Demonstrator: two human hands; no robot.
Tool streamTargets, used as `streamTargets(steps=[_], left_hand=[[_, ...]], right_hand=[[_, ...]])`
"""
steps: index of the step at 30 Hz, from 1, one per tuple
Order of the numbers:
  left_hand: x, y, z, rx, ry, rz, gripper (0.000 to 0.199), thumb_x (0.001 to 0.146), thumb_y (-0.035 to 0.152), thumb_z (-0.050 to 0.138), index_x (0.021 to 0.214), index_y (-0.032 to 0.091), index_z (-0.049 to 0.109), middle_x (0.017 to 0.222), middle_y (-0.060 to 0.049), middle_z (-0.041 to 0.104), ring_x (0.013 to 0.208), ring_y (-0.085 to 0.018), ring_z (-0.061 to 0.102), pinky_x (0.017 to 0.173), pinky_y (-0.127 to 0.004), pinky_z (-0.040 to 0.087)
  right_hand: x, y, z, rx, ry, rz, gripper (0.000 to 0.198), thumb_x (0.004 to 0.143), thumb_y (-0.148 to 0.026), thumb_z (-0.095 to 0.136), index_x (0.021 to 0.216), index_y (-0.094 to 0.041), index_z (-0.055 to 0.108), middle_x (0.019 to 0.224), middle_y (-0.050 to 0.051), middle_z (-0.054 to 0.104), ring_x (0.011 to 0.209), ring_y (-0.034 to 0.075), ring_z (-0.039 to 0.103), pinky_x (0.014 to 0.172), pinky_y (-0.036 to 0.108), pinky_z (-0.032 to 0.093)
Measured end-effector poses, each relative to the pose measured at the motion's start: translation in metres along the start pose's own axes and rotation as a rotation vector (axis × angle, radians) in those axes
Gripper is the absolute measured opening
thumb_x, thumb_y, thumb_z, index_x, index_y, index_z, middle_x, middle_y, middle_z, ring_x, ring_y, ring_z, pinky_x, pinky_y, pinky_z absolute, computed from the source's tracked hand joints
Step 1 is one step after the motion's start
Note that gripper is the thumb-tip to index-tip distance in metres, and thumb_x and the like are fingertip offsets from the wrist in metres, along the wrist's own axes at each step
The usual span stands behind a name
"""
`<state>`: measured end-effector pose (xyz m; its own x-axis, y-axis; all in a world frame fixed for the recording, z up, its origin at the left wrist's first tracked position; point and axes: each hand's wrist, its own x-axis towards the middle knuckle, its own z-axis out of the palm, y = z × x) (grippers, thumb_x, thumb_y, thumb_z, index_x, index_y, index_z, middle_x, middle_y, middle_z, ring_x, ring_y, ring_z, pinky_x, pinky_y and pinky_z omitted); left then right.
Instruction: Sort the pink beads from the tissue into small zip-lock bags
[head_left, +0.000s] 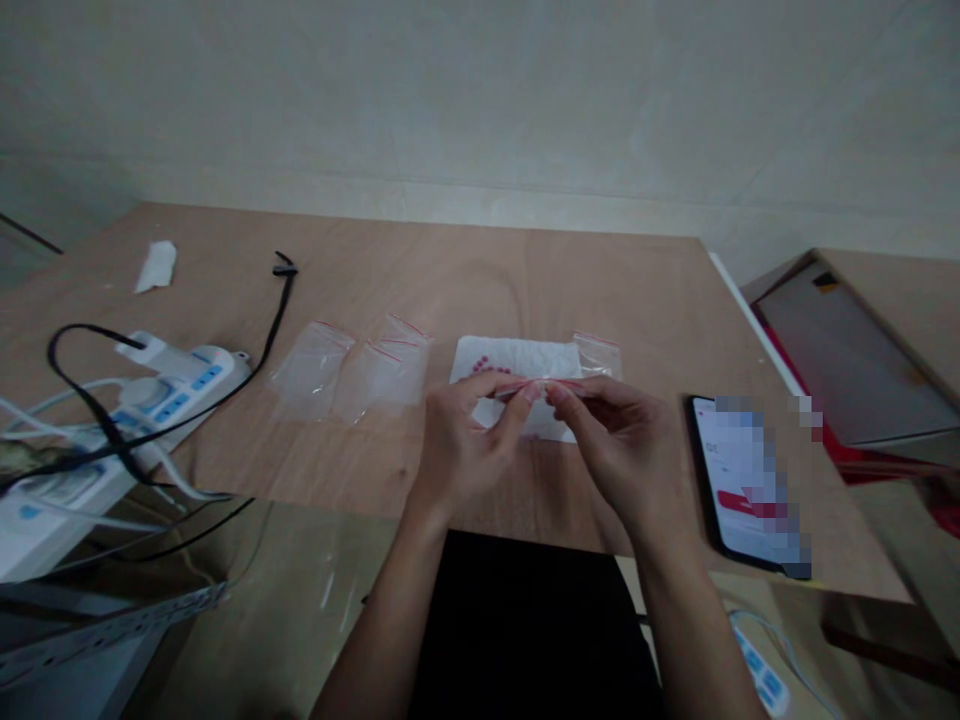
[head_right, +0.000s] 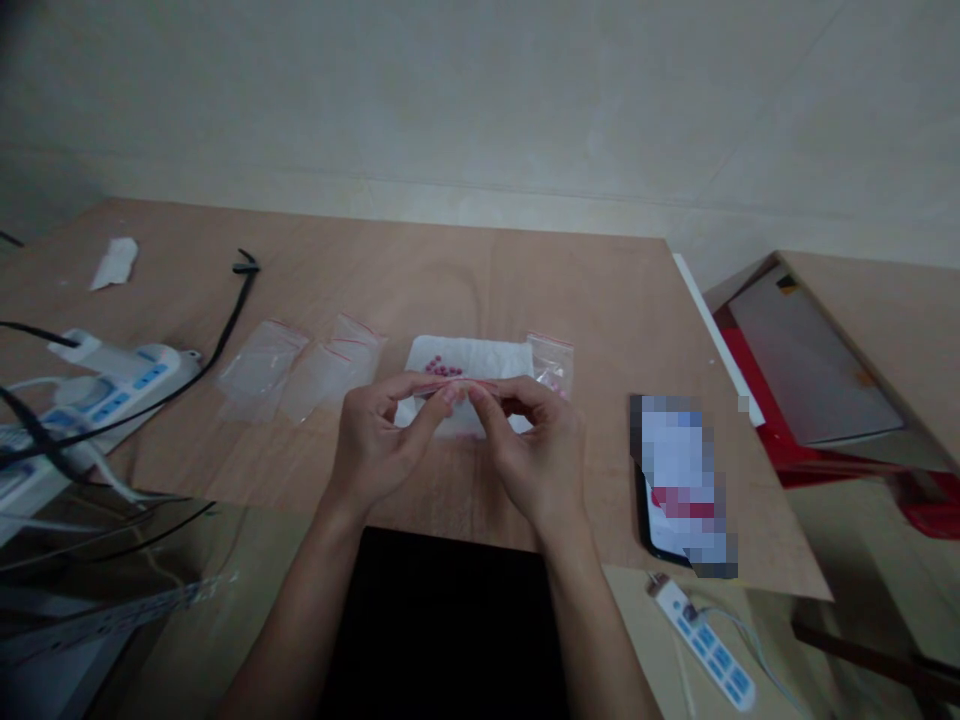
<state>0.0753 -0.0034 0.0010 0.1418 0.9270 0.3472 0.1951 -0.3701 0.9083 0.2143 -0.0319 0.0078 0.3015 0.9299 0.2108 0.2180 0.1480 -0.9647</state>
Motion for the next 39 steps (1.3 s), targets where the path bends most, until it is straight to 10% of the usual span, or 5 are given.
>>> streamTargets(steps=[11, 18, 24, 32, 39], left_hand=[[0.007, -0.018, -0.026, -0.113, -0.011, -0.124, 0.021, 0.085, 0.036, 0.065, 0.075, 0.023, 0.077, 0.076, -0.002, 0.077, 0.070, -0.016, 0.070, 0.070, -0.029, 0.056], [0.004, -0.066, -0.073, 0.470, 0.448, -0.161, 0.033, 0.091, 0.043, 0.055, 0.105, 0.019, 0.071, 0.106, -0.008, 0.073, 0.088, -0.021, 0.067, 0.083, -0.036, 0.051], [0.001, -0.078, -0.073, 0.883, 0.342, -0.275, 0.043, 0.078, 0.036, 0.070, 0.116, 0.015, 0.066, 0.122, -0.015, 0.066, 0.115, -0.036, 0.058, 0.099, -0.052, 0.042], [0.000, -0.076, -0.072, 0.941, 0.333, -0.239, 0.023, 0.091, 0.028, 0.049, 0.091, 0.021, 0.071, 0.101, -0.011, 0.073, 0.100, -0.034, 0.063, 0.091, -0.054, 0.040], [0.001, -0.082, -0.071, 0.961, 0.354, -0.277, 0.040, 0.083, 0.041, 0.063, 0.115, 0.017, 0.065, 0.125, -0.017, 0.065, 0.114, -0.039, 0.055, 0.093, -0.056, 0.040]], right_hand=[[0.013, -0.008, -0.008, 0.040, -0.028, -0.007, 0.014, 0.085, -0.026, 0.063, 0.076, -0.020, 0.072, 0.060, -0.001, 0.066, 0.056, 0.012, 0.062, 0.056, 0.024, 0.052], [0.064, 0.021, -0.045, -0.349, 0.306, -0.032, 0.032, 0.085, -0.037, 0.062, 0.111, -0.020, 0.063, 0.073, 0.003, 0.069, 0.047, 0.014, 0.058, 0.047, 0.028, 0.045], [0.084, 0.047, -0.047, -0.895, 0.249, -0.038, 0.051, 0.089, -0.042, 0.055, 0.127, -0.007, 0.057, 0.121, 0.028, 0.060, 0.112, 0.040, 0.061, 0.093, 0.059, 0.045], [0.071, 0.045, -0.027, -0.804, 0.110, -0.143, 0.035, 0.085, -0.033, 0.058, 0.111, -0.012, 0.068, 0.114, 0.021, 0.067, 0.103, 0.033, 0.065, 0.089, 0.053, 0.050], [0.065, 0.041, -0.004, -0.658, 0.056, -0.279, 0.025, 0.084, -0.031, 0.056, 0.098, -0.016, 0.071, 0.106, 0.016, 0.073, 0.099, 0.031, 0.067, 0.079, 0.046, 0.054]])
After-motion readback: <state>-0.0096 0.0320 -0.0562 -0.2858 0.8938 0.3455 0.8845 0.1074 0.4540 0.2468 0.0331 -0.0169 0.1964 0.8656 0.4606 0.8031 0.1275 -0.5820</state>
